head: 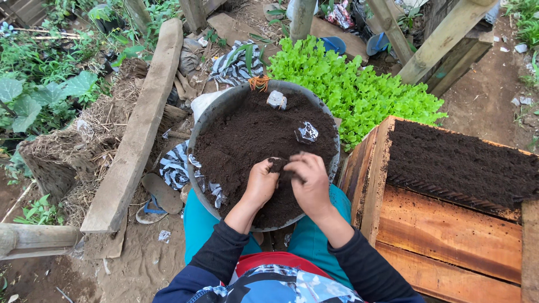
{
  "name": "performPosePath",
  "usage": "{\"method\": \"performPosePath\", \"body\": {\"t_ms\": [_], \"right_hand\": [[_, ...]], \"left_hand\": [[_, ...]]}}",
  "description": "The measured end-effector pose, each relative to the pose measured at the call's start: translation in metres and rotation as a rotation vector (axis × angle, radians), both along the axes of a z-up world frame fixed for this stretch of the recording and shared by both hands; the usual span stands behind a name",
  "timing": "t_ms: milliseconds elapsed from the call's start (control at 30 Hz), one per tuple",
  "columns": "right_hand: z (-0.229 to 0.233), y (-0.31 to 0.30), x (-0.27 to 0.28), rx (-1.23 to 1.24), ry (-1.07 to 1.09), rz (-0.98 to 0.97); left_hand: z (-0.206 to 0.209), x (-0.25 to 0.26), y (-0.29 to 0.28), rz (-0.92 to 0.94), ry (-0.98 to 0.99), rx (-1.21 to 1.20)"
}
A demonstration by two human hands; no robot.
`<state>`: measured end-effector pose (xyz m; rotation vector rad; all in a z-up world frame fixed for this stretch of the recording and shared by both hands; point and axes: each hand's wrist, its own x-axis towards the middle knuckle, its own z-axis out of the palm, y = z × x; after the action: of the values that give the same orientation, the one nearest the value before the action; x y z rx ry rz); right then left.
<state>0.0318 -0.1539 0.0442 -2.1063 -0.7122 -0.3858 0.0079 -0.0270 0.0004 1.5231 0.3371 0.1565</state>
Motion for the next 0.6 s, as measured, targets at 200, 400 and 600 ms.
{"method": "performPosePath", "body": {"t_ms": [200, 400, 600], "right_hand": [[0.016, -0.006, -0.008, -0.564, 0.113, 0.126], [0.037, 0.007, -0.015, -0.122, 0.33, 0.159], [0.041, -0.002, 0.013, -0.819, 0.611, -0.028]], "left_hand": [[0.019, -0.007, 0.012, -0.151, -0.116, 0.605], [-0.012, 0.012, 0.012, 0.084, 0.232, -0.3], [-0.012, 0.023, 0.017, 0.245, 0.187, -0.975]]}}
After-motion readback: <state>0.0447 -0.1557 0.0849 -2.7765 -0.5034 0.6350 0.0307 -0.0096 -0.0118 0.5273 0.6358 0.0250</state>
